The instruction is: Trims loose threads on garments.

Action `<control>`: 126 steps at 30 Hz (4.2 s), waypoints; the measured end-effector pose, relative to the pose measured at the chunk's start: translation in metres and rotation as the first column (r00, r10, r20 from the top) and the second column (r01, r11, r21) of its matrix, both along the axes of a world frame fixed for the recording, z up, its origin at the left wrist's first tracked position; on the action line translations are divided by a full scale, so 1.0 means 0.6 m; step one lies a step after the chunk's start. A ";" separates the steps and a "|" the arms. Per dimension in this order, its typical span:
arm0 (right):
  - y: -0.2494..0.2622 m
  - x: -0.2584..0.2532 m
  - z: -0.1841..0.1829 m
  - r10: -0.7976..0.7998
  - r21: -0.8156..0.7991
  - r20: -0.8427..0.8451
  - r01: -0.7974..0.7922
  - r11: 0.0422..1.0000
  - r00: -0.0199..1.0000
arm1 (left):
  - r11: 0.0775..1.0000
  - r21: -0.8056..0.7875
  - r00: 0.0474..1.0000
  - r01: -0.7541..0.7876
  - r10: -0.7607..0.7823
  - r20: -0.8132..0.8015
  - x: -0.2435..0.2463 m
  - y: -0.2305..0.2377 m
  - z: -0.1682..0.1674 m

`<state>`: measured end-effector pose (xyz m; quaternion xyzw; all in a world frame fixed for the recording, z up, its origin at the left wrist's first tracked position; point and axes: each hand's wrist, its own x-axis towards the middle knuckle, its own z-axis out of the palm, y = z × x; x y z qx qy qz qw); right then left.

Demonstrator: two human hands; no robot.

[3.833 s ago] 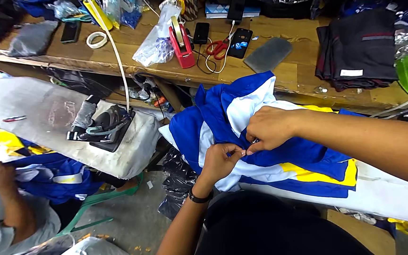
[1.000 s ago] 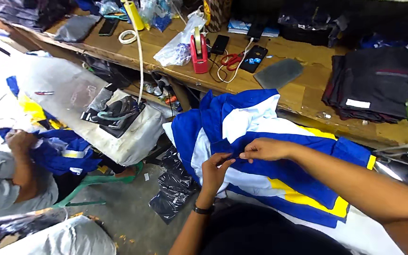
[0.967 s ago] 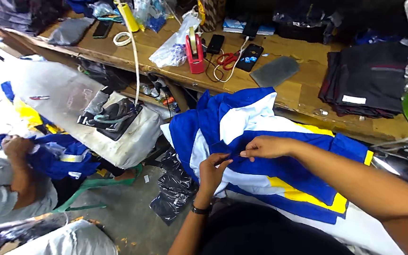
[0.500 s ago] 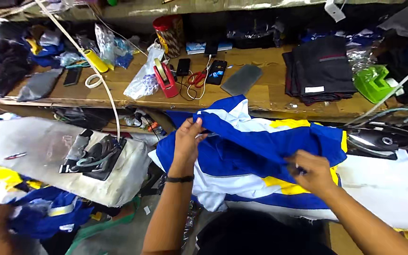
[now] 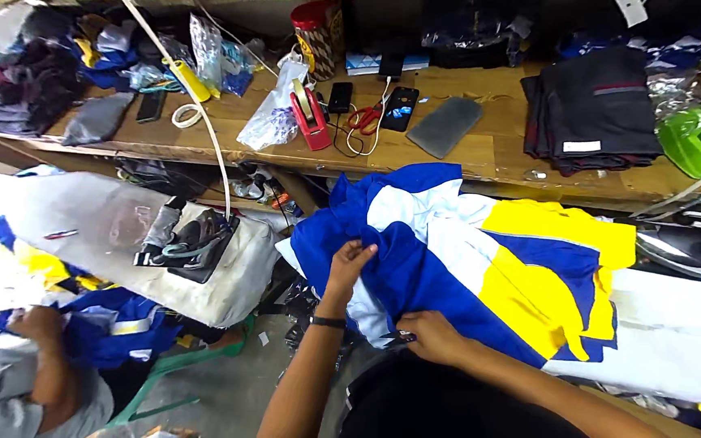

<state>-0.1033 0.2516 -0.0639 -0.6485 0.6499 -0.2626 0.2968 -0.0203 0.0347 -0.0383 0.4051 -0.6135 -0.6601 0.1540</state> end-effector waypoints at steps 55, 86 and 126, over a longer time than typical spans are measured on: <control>-0.115 -0.104 0.110 -0.262 -0.466 0.255 0.356 0.810 0.931 | 0.973 0.195 0.918 -0.121 0.185 -0.351 0.030 0.108 0.102; -0.047 -0.131 0.108 -0.366 -0.644 -0.052 0.249 0.723 0.929 | 0.843 0.503 0.870 -0.190 0.383 -0.312 0.036 0.149 0.134; -0.049 -0.136 0.110 -0.272 -0.607 0.050 0.245 0.756 0.961 | 0.848 0.494 0.883 -0.192 0.369 -0.290 0.027 0.157 0.143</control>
